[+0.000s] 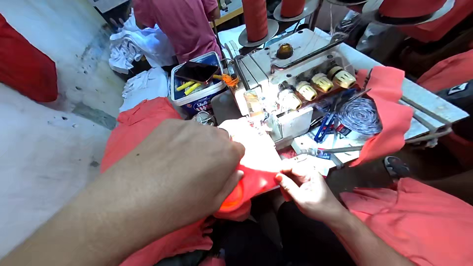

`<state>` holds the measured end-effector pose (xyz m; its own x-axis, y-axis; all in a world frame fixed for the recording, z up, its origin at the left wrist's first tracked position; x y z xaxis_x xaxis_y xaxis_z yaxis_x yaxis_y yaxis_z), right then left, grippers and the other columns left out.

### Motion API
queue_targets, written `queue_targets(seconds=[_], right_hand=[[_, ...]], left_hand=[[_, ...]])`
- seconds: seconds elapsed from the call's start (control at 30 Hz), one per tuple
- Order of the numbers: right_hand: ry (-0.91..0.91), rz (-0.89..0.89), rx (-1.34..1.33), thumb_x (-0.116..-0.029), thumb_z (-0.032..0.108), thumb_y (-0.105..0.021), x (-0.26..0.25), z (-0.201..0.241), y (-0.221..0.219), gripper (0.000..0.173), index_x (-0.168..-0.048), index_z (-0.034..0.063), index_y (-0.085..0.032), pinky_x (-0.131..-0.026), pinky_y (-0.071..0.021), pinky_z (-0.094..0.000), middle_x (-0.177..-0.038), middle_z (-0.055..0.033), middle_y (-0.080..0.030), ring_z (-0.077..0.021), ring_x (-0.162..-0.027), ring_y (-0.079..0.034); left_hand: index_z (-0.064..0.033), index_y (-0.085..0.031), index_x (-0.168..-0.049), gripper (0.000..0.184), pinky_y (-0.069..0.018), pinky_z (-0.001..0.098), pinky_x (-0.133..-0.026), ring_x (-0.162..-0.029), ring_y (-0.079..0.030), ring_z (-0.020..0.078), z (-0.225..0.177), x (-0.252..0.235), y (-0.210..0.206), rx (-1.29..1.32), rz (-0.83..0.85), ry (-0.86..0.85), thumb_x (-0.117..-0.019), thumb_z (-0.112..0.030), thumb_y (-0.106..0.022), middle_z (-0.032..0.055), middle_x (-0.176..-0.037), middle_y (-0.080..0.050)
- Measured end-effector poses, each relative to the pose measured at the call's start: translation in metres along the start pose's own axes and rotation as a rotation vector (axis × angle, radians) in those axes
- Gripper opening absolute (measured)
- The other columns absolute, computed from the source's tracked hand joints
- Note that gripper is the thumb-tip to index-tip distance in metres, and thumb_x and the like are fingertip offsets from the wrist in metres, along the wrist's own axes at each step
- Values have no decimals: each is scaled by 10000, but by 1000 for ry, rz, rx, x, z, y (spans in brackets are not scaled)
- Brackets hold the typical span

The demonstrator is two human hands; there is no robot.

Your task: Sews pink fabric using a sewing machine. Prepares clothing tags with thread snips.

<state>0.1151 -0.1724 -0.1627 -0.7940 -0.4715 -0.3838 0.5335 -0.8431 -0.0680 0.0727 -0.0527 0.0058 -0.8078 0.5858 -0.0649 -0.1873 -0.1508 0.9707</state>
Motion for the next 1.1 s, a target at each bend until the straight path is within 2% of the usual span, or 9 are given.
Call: queue_targets(seconds=[0.17, 0.33, 0.5, 0.6, 0.73, 0.87, 0.97, 1.03, 1.1], right_hand=[[1, -16, 42, -993, 84, -580, -7, -14, 1, 109, -936, 22, -649, -592, -486, -63, -854, 76, -615, 112, -654, -544], [-24, -37, 47, -990, 81, -594, -27, -23, 3, 101, -985, 20, -675, -595, -495, -76, -846, 92, -656, 109, -648, -564], [8, -27, 62, -982, 74, -594, -26, -15, 2, 101, -970, 17, -676, -600, -495, -70, -862, 83, -659, 114, -653, -561], [23, -45, 74, -975, 71, -597, -23, -16, 3, 106, -955, 4, -676, -609, -486, -62, -849, 76, -646, 120, -659, -551], [6, -29, 82, -980, 62, -595, -32, -21, 2, 94, -946, 7, -663, -591, -486, -71, -805, 69, -635, 106, -628, -544], [23, -54, 71, -974, 49, -597, -34, -25, 3, 84, -996, -7, -656, -584, -491, -86, -800, 54, -644, 85, -615, -551], [120, -58, 18, -969, 40, -614, -28, -21, 2, 114, -1075, 44, -572, -663, -522, -107, -892, 70, -668, 73, -728, -602], [186, -63, 28, -950, 36, -648, -25, -15, 1, 102, -1042, 27, -606, -737, -538, -112, -928, 40, -671, 63, -805, -620], [183, -62, 63, -936, 44, -665, -23, -11, 0, 78, -989, 2, -626, -726, -529, -99, -891, 20, -650, 64, -778, -603]], left_hand=[[-188, -656, -716, 294, -358, 317, -399, -488, -538, 133, 8, -4, -15, 27, 28, 25, -913, -367, -530, -40, -589, -488], [-152, -656, -700, 203, -379, 372, -403, -488, -547, 192, 25, -8, -26, 20, 82, 94, -805, -324, -632, -4, -592, -492], [-224, -642, -702, 217, -389, 312, -422, -489, -508, 88, 37, -3, -27, 122, 91, 124, -842, -384, -599, -80, -591, -476], [-215, -676, -736, 257, -406, 304, -442, -523, -545, 96, 26, -7, -29, 116, 62, 65, -898, -371, -551, -67, -611, -505], [-224, -666, -700, 202, -393, 317, -439, -495, -504, 75, 39, -12, -41, 232, 134, 167, -827, -373, -616, -94, -567, -470], [-226, -557, -657, 208, -371, 289, -445, -490, -458, 36, 59, -10, -50, 337, 184, 243, -820, -296, -665, -111, -557, -443], [-193, -540, -657, 218, -373, 317, -451, -487, -457, 71, 63, -8, -53, 311, 169, 272, -815, -229, -685, -81, -558, -447], [-198, -519, -637, 237, -356, 301, -443, -478, -445, 61, 60, -7, -53, 303, 149, 273, -818, -255, -663, -86, -553, -429], [-220, -553, -648, 203, -357, 255, -426, -479, -458, 15, 56, -6, -53, 353, 126, 255, -780, -319, -670, -114, -553, -455]])
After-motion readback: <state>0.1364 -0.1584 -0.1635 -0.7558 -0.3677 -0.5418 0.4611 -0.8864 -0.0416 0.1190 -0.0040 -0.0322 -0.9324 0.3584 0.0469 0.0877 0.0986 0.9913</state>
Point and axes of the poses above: each hand's wrist, its own x-axis away from the middle knuckle, its own y-axis out of the back of the hand, z = x × y, the point moved 9 cm from there along -x, towards the middle knuckle
